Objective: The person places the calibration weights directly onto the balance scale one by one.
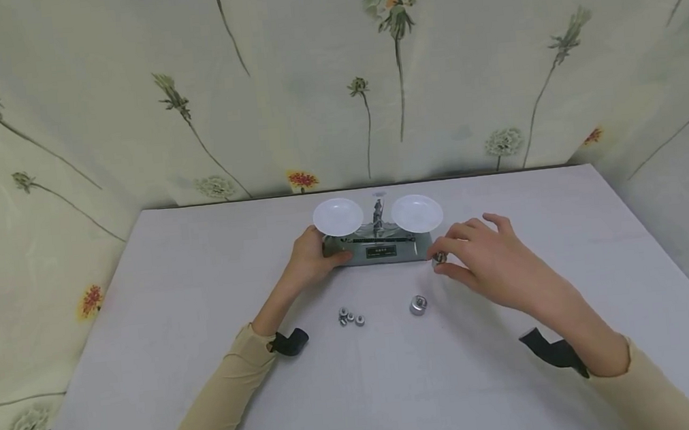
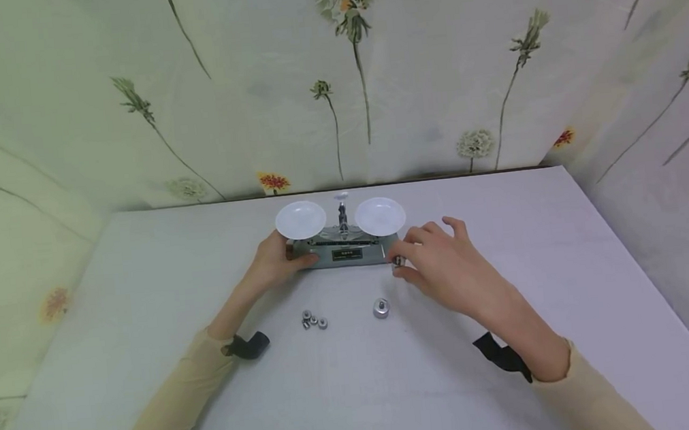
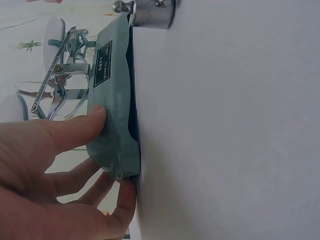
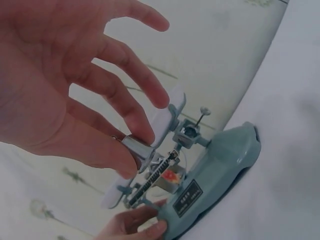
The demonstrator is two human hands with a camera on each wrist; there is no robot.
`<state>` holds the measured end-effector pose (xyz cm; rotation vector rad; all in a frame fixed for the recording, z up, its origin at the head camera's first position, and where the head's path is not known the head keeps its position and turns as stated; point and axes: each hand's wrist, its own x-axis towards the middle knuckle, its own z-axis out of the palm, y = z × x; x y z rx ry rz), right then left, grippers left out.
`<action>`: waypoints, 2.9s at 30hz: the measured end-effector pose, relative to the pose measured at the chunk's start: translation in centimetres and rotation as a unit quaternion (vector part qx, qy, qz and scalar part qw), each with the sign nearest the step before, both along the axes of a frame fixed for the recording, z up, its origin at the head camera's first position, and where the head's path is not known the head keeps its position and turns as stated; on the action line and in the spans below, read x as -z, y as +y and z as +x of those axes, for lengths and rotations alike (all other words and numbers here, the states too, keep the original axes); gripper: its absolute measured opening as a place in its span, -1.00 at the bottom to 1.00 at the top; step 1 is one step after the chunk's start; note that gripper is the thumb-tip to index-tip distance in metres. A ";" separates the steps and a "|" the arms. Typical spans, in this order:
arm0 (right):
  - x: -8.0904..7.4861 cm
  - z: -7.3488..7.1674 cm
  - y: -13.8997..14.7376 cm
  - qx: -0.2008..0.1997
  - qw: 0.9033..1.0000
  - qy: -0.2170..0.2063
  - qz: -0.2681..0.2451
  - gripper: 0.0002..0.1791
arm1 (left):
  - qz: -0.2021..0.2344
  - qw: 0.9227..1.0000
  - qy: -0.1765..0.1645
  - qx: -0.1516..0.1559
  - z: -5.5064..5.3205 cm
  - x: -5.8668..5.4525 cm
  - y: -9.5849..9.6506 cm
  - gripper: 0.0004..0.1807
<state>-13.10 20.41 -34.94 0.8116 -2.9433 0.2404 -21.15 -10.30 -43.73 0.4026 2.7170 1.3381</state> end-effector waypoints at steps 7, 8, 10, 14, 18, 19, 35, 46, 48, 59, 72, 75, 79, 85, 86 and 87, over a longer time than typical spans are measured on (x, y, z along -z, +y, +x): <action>-0.6 -0.5 0.0 -0.004 1.000 0.014 -0.015 -0.73 | -0.008 1.000 -0.002 -0.003 -0.1 0.1 0.1 -0.19; -0.7 -0.6 0.0 -0.005 1.000 0.016 -0.018 -0.74 | -0.009 1.000 -0.003 -0.004 -0.1 0.2 0.0 -0.18; -0.9 -0.8 0.0 -0.006 0.999 0.022 -0.024 -0.75 | -0.010 1.000 -0.003 -0.004 0.0 0.2 0.0 -0.19; -1.4 -1.3 -0.1 -0.005 0.999 0.022 -0.038 -0.77 | -0.008 1.000 0.000 -0.002 0.0 0.0 0.0 -0.19; -1.7 -1.9 -0.2 0.000 0.999 0.011 -0.046 -0.77 | -0.005 1.000 0.002 0.000 0.1 -0.1 0.0 -0.19; -1.7 -2.0 -0.2 0.001 0.999 0.010 -0.048 -0.77 | -0.006 1.000 0.001 0.000 0.1 -0.1 0.0 -0.19; -1.3 -3.7 -1.2 0.015 0.998 -0.009 -0.062 -0.75 | -0.026 1.000 -0.010 -0.012 0.0 0.5 -0.3 -0.19; -0.4 -4.7 -1.4 0.022 0.998 -0.008 -0.050 -0.76 | -0.017 1.000 -0.016 -0.013 0.1 0.4 -0.1 -0.16; -0.2 -4.8 -1.4 0.022 0.999 -0.005 -0.050 -0.76 | -0.019 1.000 -0.015 -0.015 0.1 0.4 0.0 -0.17; -0.4 -5.2 -1.7 0.027 0.999 0.005 -0.047 -0.75 | -0.019 1.000 -0.004 -0.011 0.2 0.2 0.1 -0.19; 0.0 -5.8 -2.1 0.029 0.998 -0.002 -0.047 -0.77 | -0.020 1.000 -0.005 -0.010 0.0 0.3 0.1 -0.20; 0.1 -5.9 -2.1 0.028 0.998 -0.002 -0.049 -0.77 | -0.020 1.000 -0.001 -0.010 0.1 0.2 0.1 -0.22; 0.2 -6.0 -2.1 0.030 0.998 -0.004 -0.049 -0.77 | -0.021 1.000 0.002 -0.011 0.1 0.3 0.0 -0.23; 0.4 -6.2 -2.1 0.036 0.998 -0.002 -0.047 -0.77 | -0.024 1.000 0.003 -0.006 0.0 0.3 0.1 -0.22; 0.4 -6.2 -2.1 0.037 0.998 -0.001 -0.048 -0.77 | -0.024 1.000 0.004 -0.006 0.0 0.3 0.1 -0.22; 0.4 -6.3 -2.1 0.037 0.998 0.000 -0.048 -0.77 | -0.025 1.000 0.004 -0.005 0.0 0.3 0.1 -0.22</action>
